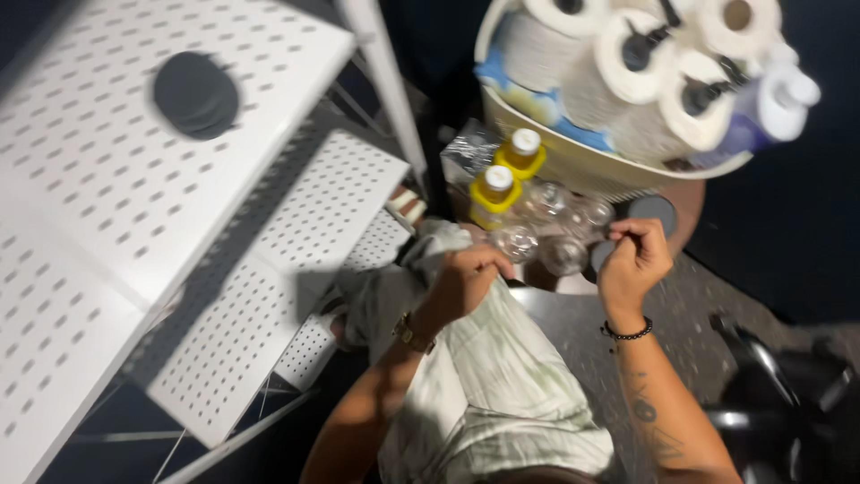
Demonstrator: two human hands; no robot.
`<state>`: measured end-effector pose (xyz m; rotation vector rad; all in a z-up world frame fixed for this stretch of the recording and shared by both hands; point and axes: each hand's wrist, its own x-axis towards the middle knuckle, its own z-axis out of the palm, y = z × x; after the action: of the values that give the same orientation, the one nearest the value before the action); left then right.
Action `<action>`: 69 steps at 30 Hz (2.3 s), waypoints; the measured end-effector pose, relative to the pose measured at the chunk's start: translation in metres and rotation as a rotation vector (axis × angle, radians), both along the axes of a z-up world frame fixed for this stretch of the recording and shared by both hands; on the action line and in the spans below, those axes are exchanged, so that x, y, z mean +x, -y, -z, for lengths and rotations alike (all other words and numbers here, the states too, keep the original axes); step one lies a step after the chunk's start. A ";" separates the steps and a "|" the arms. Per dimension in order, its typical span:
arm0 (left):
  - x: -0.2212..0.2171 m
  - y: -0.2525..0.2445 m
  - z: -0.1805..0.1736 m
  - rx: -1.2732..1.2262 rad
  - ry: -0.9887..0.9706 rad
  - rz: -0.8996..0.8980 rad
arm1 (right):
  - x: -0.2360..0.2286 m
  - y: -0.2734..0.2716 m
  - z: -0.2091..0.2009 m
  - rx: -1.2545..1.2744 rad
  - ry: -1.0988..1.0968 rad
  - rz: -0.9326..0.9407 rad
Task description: The person sits on the floor and organizes items on a white perforated shelf. They stack black circular lids and place clear glass jars onto the shelf, arranging them neatly next to each other.
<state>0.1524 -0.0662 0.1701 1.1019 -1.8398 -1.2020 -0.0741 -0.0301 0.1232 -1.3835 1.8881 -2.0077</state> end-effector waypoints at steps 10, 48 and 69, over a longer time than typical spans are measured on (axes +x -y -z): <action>0.135 0.069 -0.173 -0.436 -0.218 -0.544 | 0.179 0.128 -0.167 0.023 -0.124 -0.882; 0.087 0.016 -0.146 -0.402 -0.525 -0.243 | 0.170 0.086 -0.158 -0.347 -0.488 -0.438; -0.121 -0.073 0.116 0.414 -0.173 0.331 | -0.056 -0.089 0.093 0.759 -0.296 0.018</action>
<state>0.0311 0.0067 0.0541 0.8843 -1.7261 -1.8736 -0.1305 0.0590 0.0299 -1.4479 2.3970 -0.9094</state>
